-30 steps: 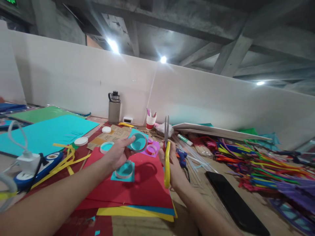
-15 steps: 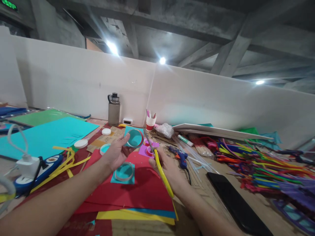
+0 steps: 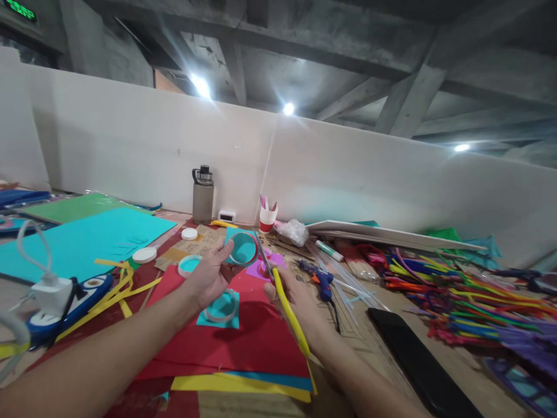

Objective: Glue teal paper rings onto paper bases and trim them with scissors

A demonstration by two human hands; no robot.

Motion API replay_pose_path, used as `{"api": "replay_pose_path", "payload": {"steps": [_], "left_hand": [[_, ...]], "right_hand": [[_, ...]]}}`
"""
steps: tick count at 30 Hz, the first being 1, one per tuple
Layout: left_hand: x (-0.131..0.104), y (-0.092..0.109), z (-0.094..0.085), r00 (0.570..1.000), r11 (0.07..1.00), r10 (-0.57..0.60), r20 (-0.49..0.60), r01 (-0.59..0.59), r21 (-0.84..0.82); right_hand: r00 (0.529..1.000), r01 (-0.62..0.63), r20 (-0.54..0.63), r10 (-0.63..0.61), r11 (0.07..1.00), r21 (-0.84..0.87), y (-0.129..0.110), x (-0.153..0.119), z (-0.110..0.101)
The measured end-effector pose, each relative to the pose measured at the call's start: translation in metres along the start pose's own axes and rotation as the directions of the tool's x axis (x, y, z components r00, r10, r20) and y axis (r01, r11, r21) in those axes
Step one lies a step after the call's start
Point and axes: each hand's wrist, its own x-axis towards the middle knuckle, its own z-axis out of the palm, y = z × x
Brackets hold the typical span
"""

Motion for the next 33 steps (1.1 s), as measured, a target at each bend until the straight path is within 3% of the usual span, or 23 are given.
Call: {"api": "replay_pose_path", "payload": {"steps": [7,33], "left_hand": [[-0.0019,-0.0010,0.0021,1.000,1.000,0.011,0.019,-0.011,-0.019],[-0.0019,-0.0005,0.0016,0.999,1.000,0.013,0.044,-0.015,0.026]], "right_hand": [[0.998,-0.056,0.032,0.052,0.988,0.147,0.0003,-0.0021,0.0015],[0.999,-0.041,-0.021,0.043,0.997,0.061,-0.0045,-0.0036,0.0021]]}}
